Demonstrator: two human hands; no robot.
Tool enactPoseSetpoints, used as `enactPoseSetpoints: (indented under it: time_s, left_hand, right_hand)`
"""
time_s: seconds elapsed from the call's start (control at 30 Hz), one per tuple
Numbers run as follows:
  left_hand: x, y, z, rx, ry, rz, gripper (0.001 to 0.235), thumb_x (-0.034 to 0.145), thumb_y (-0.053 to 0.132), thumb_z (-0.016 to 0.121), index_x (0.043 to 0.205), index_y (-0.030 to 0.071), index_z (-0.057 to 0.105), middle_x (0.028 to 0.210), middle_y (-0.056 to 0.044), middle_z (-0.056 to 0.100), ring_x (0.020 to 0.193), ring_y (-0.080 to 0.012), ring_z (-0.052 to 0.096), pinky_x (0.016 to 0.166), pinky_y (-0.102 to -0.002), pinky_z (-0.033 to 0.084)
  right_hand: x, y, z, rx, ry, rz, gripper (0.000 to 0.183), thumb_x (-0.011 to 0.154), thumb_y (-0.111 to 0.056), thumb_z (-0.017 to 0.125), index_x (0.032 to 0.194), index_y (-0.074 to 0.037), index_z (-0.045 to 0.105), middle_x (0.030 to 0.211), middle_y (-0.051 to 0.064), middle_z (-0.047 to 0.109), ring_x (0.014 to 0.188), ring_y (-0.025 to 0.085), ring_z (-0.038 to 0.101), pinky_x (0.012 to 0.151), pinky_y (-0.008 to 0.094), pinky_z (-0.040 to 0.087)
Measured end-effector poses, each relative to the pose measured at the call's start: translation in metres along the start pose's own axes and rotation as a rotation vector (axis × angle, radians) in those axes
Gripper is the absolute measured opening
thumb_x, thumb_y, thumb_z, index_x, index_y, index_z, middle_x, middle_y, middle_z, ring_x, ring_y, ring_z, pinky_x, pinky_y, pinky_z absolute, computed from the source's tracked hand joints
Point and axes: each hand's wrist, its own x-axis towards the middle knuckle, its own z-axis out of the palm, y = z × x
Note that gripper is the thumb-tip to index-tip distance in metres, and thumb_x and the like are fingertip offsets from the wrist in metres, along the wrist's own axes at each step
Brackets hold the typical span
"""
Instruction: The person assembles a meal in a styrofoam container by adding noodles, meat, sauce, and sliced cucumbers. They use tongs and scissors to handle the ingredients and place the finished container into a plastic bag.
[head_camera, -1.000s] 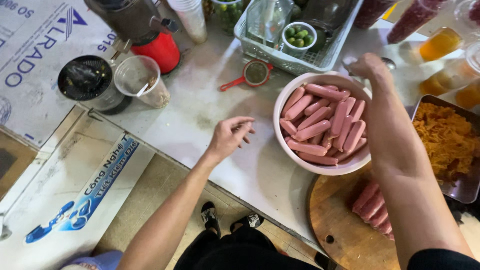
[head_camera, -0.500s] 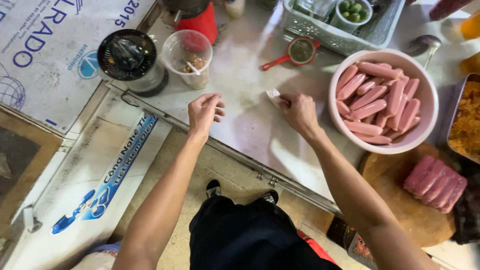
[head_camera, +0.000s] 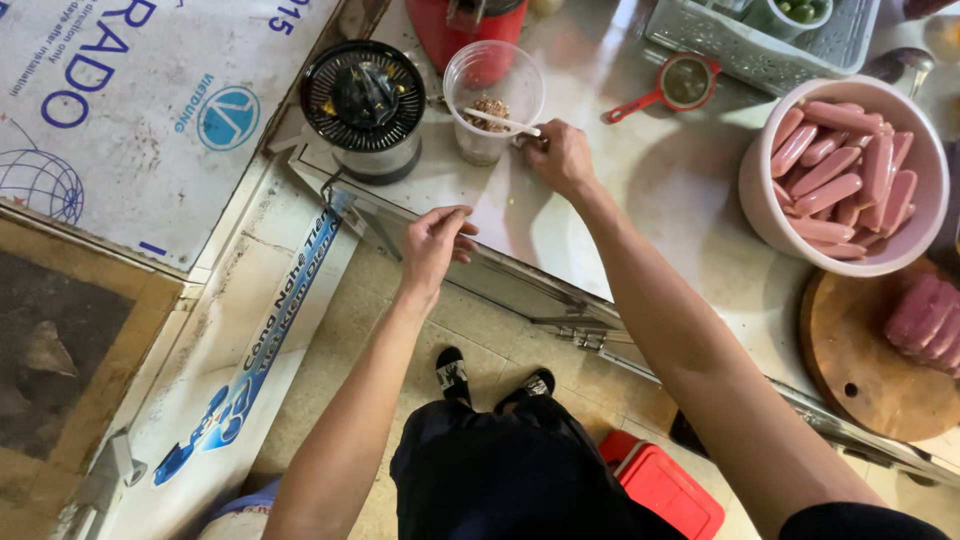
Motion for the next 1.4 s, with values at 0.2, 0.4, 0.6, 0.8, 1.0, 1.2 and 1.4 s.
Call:
enactPoseSetpoints:
  time_s: [0.2, 0.4, 0.6, 0.8, 1.0, 1.2, 1.4]
  left_hand:
    - [0.002, -0.02, 0.006, 0.004, -0.064, -0.045, 0.027, 0.1, 0.021, 0.062, 0.115, 0.001, 0.072, 0.089, -0.009, 0.075, 0.067, -0.0134, 0.071, 0.055, -0.025, 0.054]
    - [0.005, -0.028, 0.029, 0.251, -0.045, 0.15, 0.027, 0.097, 0.02, 0.066, 0.112, -0.001, 0.076, 0.089, -0.012, 0.077, 0.065, -0.0144, 0.072, 0.052, -0.027, 0.057]
    - [-0.003, -0.019, 0.043, 0.308, -0.095, 0.178, 0.029, 0.097, 0.022, 0.067, 0.115, -0.001, 0.074, 0.091, -0.011, 0.077, 0.066, -0.0138, 0.073, 0.05, -0.026, 0.057]
    - [-0.016, -0.028, 0.08, 0.392, -0.14, 0.162, 0.031, 0.098, 0.022, 0.064, 0.118, 0.0, 0.073, 0.091, -0.01, 0.076, 0.069, -0.0137, 0.073, 0.05, -0.024, 0.057]
    - [-0.006, -0.047, 0.181, 0.433, -0.404, 0.161, 0.029, 0.099, 0.023, 0.063, 0.117, 0.002, 0.074, 0.089, -0.009, 0.077, 0.069, -0.0112, 0.073, 0.051, -0.025, 0.058]
    - [-0.015, -0.072, 0.208, 0.403, -0.342, 0.149, 0.028, 0.099, 0.022, 0.063, 0.115, 0.002, 0.074, 0.087, -0.007, 0.077, 0.068, -0.0111, 0.072, 0.05, -0.025, 0.058]
    - [-0.045, -0.061, 0.167, 0.563, 0.269, 0.538, 0.022, 0.101, 0.019, 0.067, 0.115, 0.005, 0.077, 0.098, -0.007, 0.079, 0.078, -0.0089, 0.074, 0.065, -0.023, 0.058]
  right_hand:
    - [-0.087, -0.019, -0.016, 0.06, -0.138, -0.171, 0.027, 0.086, -0.009, 0.07, 0.111, -0.013, 0.081, 0.102, 0.014, 0.073, 0.084, 0.03, 0.073, 0.076, 0.039, 0.059]
    - [-0.125, 0.009, -0.062, -0.098, 0.083, 0.131, 0.024, 0.089, -0.008, 0.07, 0.11, -0.012, 0.082, 0.108, 0.016, 0.072, 0.089, 0.029, 0.074, 0.081, 0.039, 0.06]
    - [-0.162, 0.018, -0.079, -0.158, -0.001, 0.225, 0.028, 0.089, -0.013, 0.075, 0.116, -0.011, 0.078, 0.109, 0.021, 0.07, 0.085, 0.034, 0.071, 0.08, 0.042, 0.056]
    - [-0.191, 0.057, -0.131, -0.333, 0.158, -0.081, 0.019, 0.078, -0.015, 0.082, 0.097, -0.016, 0.084, 0.097, 0.013, 0.074, 0.081, 0.033, 0.07, 0.073, 0.042, 0.056]
    - [-0.281, 0.088, -0.221, -0.114, 0.128, 0.584, 0.018, 0.09, -0.018, 0.078, 0.105, -0.008, 0.081, 0.091, 0.012, 0.078, 0.078, 0.018, 0.076, 0.074, 0.031, 0.059]
    - [-0.296, 0.088, -0.181, 0.048, 0.058, 0.744, 0.025, 0.091, -0.024, 0.075, 0.098, -0.001, 0.075, 0.085, 0.011, 0.077, 0.07, 0.019, 0.075, 0.067, 0.032, 0.06]
    - [-0.165, 0.032, -0.063, 0.17, -0.014, 0.222, 0.018, 0.083, -0.018, 0.077, 0.09, -0.001, 0.077, 0.082, 0.017, 0.077, 0.07, 0.024, 0.074, 0.068, 0.036, 0.058]
